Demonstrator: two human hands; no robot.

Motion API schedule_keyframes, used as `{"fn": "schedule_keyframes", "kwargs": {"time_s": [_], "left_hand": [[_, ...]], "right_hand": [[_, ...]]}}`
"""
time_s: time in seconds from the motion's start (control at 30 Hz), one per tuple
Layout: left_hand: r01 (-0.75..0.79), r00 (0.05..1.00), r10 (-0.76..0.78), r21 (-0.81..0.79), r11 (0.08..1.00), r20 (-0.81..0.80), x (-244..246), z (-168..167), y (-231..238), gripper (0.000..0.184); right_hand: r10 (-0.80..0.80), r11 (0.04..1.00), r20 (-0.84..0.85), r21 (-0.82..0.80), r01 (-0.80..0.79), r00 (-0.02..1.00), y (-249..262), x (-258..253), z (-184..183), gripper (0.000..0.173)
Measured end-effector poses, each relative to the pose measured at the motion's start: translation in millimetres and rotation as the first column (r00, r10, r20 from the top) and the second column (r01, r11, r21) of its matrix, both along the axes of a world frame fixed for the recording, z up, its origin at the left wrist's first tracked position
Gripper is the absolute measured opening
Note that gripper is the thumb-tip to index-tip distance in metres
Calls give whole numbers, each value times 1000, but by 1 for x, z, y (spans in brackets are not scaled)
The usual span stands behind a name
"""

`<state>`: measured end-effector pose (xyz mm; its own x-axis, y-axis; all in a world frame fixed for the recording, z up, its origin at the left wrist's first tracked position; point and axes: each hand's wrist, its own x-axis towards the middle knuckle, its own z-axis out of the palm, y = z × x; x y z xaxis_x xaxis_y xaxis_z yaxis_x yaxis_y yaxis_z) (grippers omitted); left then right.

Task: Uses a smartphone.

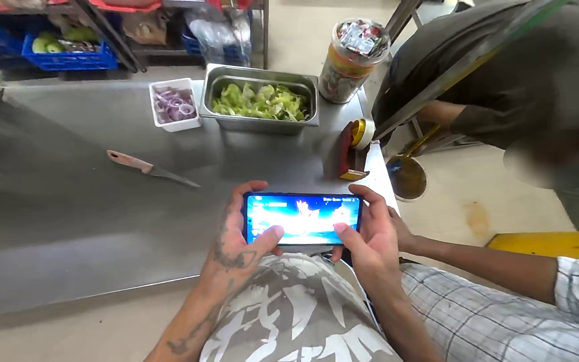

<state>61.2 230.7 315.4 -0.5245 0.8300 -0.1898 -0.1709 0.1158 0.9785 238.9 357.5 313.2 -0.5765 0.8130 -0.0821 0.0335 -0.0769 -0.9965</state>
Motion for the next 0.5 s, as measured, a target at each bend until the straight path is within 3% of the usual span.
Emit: {"fn": "schedule_keyframes", "kwargs": {"time_s": [0.23,0.5], "left_hand": [[-4,1000,4,8,1000,-15,1,-3,-1,66],[10,1000,-10,12,1000,9,-1,-8,-2,64]], "right_hand": [[-37,999,36,26,36,999,1,-4,-2,51],[40,999,-31,-16,-41,999,5,4,-7,64]]}}
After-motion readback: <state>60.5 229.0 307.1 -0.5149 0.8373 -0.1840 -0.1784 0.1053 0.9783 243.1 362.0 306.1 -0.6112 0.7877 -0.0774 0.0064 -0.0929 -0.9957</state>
